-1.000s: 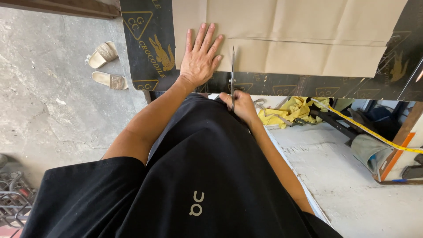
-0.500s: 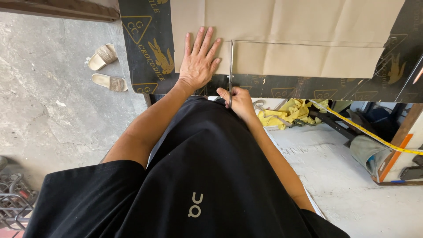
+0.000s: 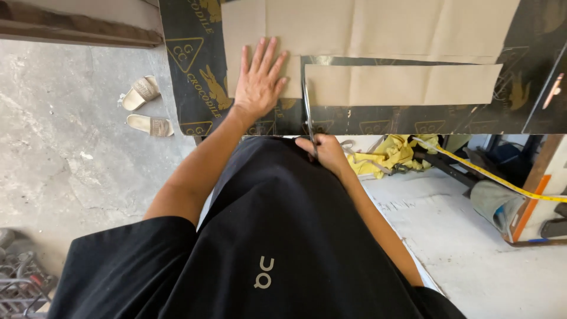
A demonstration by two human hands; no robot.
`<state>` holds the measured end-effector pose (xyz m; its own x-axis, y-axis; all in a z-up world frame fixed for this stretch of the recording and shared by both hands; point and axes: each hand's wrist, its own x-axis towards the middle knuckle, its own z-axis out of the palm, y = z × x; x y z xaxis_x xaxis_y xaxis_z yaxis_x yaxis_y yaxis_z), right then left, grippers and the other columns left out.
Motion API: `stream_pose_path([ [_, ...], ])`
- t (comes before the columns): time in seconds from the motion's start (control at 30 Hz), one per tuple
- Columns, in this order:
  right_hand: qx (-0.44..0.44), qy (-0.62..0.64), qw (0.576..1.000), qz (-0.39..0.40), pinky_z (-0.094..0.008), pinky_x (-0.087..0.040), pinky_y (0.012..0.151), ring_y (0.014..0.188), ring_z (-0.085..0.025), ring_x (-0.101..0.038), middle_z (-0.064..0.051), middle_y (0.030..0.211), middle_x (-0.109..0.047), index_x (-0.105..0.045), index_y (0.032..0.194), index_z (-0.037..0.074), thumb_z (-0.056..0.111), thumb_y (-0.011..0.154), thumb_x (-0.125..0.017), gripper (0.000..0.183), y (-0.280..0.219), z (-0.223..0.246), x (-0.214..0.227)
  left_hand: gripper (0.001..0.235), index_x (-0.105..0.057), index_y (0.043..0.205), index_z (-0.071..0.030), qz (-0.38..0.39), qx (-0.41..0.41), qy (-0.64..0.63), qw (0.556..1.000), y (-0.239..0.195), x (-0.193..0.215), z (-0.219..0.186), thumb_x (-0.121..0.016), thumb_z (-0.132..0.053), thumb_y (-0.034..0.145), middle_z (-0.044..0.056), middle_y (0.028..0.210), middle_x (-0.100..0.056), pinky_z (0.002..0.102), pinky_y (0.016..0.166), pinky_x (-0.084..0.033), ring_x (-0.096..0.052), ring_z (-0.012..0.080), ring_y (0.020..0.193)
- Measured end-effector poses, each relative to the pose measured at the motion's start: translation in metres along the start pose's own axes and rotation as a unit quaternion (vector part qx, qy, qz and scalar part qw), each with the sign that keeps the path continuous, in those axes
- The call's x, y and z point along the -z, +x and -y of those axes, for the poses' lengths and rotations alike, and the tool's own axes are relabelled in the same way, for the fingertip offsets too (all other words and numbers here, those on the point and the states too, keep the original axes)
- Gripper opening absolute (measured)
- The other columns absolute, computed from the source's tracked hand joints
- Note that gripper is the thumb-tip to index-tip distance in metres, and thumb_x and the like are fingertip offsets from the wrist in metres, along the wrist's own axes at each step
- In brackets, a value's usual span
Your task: Measuring, marking, and cutting fabric patterns on a workbench using a measuring tape, pencil, and scissors.
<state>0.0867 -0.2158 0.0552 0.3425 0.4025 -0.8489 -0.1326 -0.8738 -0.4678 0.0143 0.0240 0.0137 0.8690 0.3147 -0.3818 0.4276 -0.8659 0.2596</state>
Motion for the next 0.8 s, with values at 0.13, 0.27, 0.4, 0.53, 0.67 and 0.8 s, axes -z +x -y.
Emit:
stream_pose_path([
  [0.13, -0.018, -0.043, 0.998, -0.044, -0.033, -0.036, 0.063, 0.070, -0.012, -0.039, 0.000, 0.065, -0.043, -0.041, 0.062, 0.013, 0.048, 0.085, -0.080, 0.057, -0.051, -0.003, 0.028, 0.063, -0.024, 0.166, -0.016, -0.053, -0.038, -0.006, 0.998, 0.014, 0.005, 0.027, -0.027, -0.046, 0.111, 0.014, 0.171, -0.004, 0.064, 0.124, 0.002, 0.001, 0.0327, 0.157],
  [0.27, -0.050, 0.078, 0.986, -0.142, -0.034, -0.029, 0.057, 0.063, -0.010, -0.032, 0.003, 0.059, -0.031, -0.037, 0.059, 0.018, 0.039, 0.085, -0.082, 0.056, -0.071, -0.042, 0.043, 0.046, -0.062, 0.144, 0.005, -0.250, -0.145, -0.026, 0.957, 0.025, -0.007, 0.013, -0.065, -0.019, 0.105, 0.028, 0.163, -0.036, 0.075, 0.118, -0.011, -0.027, 0.0486, 0.151],
  [0.4, -0.056, 0.086, 0.977, -0.185, -0.032, -0.047, 0.070, 0.072, -0.026, -0.065, -0.010, 0.062, -0.062, -0.062, 0.069, 0.010, 0.053, 0.079, -0.085, 0.050, -0.052, -0.101, 0.059, 0.040, -0.064, 0.133, -0.002, -0.270, -0.261, -0.069, 0.924, 0.033, -0.046, -0.067, -0.066, -0.020, 0.097, 0.021, 0.162, -0.043, 0.062, 0.124, -0.017, -0.037, 0.0394, 0.152],
  [0.53, -0.033, 0.042, 0.983, -0.176, -0.036, -0.052, 0.074, 0.077, -0.030, -0.071, -0.010, 0.066, -0.068, -0.070, 0.071, 0.013, 0.048, 0.078, -0.084, 0.038, -0.025, -0.122, 0.089, 0.048, -0.054, 0.145, -0.006, -0.219, -0.243, -0.049, 0.944, 0.040, -0.078, -0.127, -0.057, -0.024, 0.101, 0.020, 0.167, -0.032, 0.062, 0.125, -0.013, -0.028, 0.0381, 0.155],
  [0.67, 0.025, 0.049, 0.987, -0.154, -0.046, -0.053, 0.083, 0.083, -0.042, -0.071, -0.025, 0.070, -0.069, -0.072, 0.077, 0.002, 0.039, 0.074, -0.089, 0.041, 0.003, -0.168, 0.151, 0.055, -0.043, 0.158, -0.013, -0.157, -0.184, -0.005, 0.970, 0.047, -0.086, -0.140, -0.048, -0.032, 0.107, 0.015, 0.173, -0.021, 0.059, 0.127, -0.006, -0.016, 0.0327, 0.160],
  [0.8, 0.042, 0.228, 0.938, -0.259, -0.031, -0.055, 0.077, 0.080, -0.022, -0.069, -0.011, 0.078, -0.072, -0.078, 0.090, 0.003, 0.020, 0.081, -0.080, 0.020, 0.015, -0.252, 0.241, 0.055, -0.044, 0.158, -0.016, -0.142, -0.162, 0.005, 0.977, 0.048, -0.077, -0.149, -0.049, -0.034, 0.106, 0.012, 0.174, -0.023, 0.057, 0.128, -0.006, -0.017, 0.0307, 0.160],
])
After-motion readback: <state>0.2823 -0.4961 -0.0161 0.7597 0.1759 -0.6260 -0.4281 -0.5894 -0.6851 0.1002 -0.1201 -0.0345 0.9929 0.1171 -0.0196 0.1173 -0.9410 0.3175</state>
